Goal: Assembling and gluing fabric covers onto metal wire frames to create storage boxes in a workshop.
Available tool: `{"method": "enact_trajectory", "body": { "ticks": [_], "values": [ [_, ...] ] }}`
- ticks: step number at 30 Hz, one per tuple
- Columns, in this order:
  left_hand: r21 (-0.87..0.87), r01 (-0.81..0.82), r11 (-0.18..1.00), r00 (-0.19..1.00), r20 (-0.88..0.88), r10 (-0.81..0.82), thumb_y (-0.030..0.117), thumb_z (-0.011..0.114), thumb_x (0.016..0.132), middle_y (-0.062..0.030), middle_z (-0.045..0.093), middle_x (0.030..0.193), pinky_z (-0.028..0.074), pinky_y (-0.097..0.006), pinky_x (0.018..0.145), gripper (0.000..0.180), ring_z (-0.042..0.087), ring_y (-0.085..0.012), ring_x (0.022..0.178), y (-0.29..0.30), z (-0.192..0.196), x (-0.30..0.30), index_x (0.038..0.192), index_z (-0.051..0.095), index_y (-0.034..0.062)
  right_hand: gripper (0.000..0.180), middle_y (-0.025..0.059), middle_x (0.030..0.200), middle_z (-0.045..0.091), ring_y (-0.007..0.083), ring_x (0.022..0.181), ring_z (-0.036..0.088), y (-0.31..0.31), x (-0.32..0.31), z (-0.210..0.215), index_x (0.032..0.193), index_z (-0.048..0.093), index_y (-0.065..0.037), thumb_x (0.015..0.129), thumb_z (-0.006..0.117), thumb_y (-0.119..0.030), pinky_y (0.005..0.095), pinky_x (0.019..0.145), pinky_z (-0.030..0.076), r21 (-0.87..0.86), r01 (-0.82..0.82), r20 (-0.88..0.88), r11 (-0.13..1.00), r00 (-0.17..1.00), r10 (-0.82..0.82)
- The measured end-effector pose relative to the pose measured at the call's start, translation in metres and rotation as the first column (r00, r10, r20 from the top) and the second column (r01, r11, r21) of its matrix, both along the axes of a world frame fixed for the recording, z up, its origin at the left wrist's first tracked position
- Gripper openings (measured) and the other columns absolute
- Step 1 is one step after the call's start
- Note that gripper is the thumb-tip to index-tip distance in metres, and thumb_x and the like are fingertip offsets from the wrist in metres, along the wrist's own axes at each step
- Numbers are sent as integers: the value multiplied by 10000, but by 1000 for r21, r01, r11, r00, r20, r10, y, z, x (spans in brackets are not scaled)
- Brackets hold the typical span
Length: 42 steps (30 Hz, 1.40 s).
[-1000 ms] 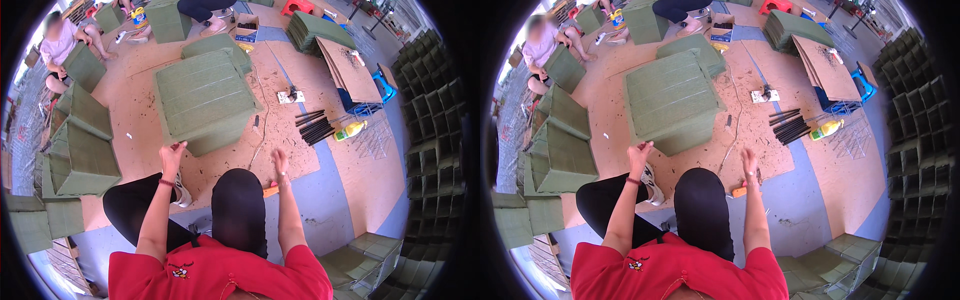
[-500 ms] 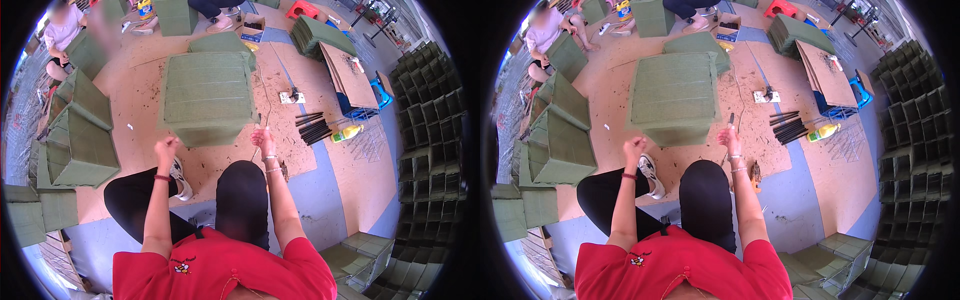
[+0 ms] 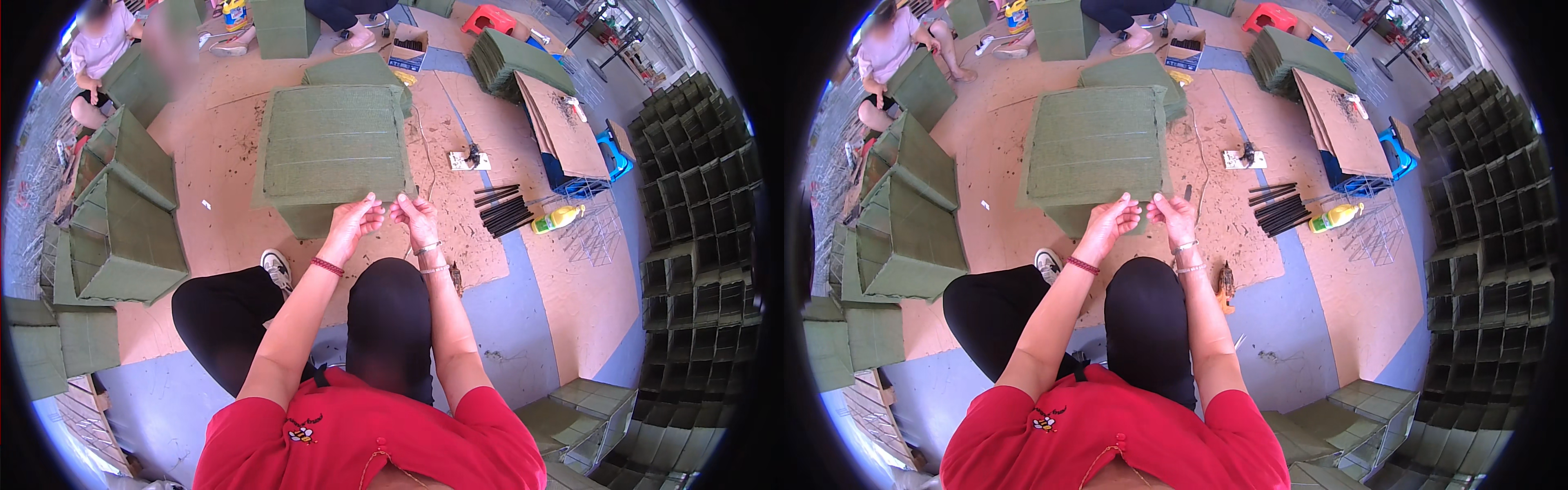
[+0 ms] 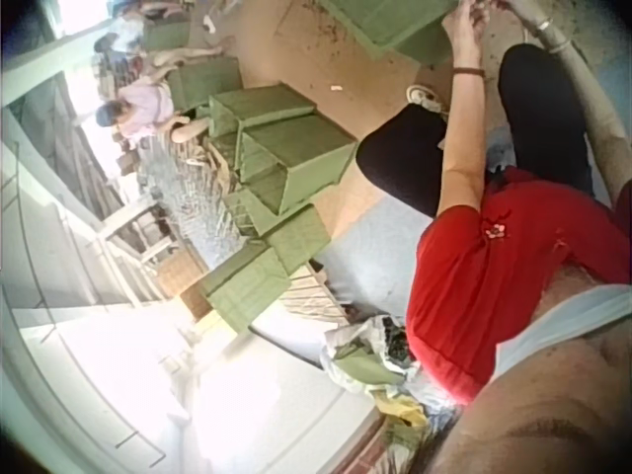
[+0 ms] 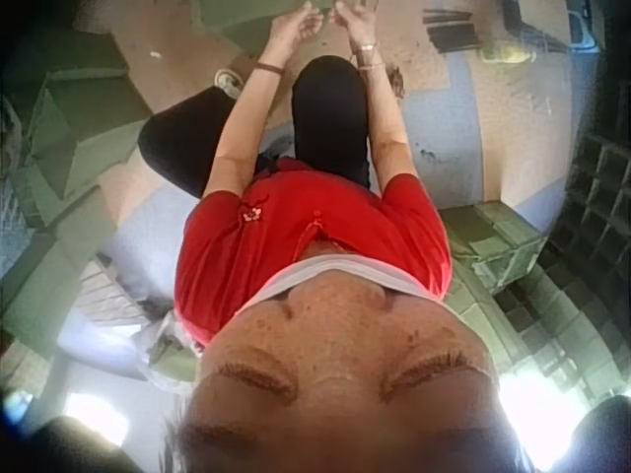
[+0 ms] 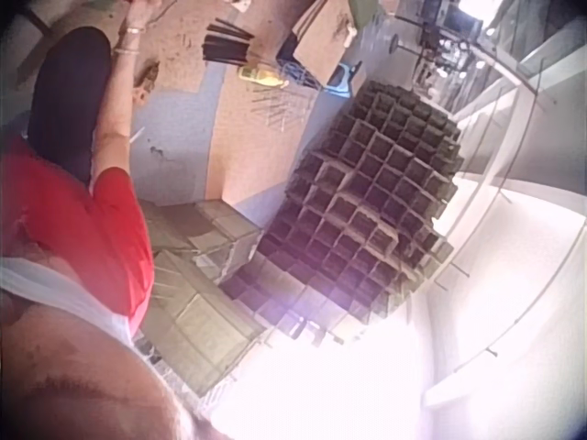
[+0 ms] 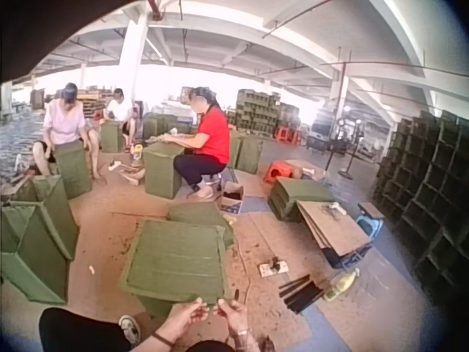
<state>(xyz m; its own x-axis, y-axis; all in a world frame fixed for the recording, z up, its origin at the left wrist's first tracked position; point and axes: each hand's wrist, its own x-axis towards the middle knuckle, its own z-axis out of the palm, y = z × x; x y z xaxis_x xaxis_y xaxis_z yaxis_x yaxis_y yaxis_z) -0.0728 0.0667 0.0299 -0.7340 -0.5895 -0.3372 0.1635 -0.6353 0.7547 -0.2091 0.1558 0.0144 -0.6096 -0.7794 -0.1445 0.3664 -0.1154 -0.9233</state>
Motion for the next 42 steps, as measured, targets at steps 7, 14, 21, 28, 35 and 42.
{"method": "enact_trajectory", "body": {
  "ticks": [7,14,21,28,35,42],
  "values": [
    [-21,-27,999,1000,12,28,264,633,848,-100,650,809,518,-223,627,325,615,-118,676,3,-9,-16,913,620,-54,115,68,701,649,114,589,593,-3,-1,-14,838,651,-20,847,615,-129,232,542,459,-51,54,-92,997,994,-58],
    [-179,-145,973,987,40,155,208,640,838,-100,659,763,497,-242,595,259,612,-133,641,9,-21,-25,850,648,-51,86,55,705,647,111,595,582,-8,3,-23,837,657,-33,842,612,-107,239,562,440,-43,148,-102,988,983,-152],
    [-234,-214,948,972,41,230,167,625,847,-94,659,743,496,-248,586,216,611,-139,622,7,-26,-32,833,659,-46,67,44,699,646,98,589,568,-16,8,-25,839,658,-41,836,613,-91,232,557,430,-89,244,-147,966,956,-255],
    [-282,-168,945,980,60,192,187,622,852,-82,647,766,501,-256,617,214,608,-136,656,2,-29,-31,852,644,-26,86,32,699,649,94,599,573,-20,10,-26,843,664,-42,841,615,-114,226,574,439,-69,248,-93,966,963,-253],
    [-278,-123,953,991,26,135,211,629,850,-100,649,803,513,-253,644,253,620,-145,690,-3,-25,-9,897,642,-38,148,27,669,630,98,579,560,-17,24,-18,761,651,-35,823,662,-168,234,567,442,14,109,67,994,992,-110],
    [-261,-129,957,990,24,140,227,634,847,-109,646,802,510,-247,626,283,612,-141,675,-18,-21,9,896,640,-52,150,1,602,592,66,510,492,-37,40,-25,719,657,-41,760,728,-166,208,503,389,-29,150,92,988,985,-146]
  ]
}}
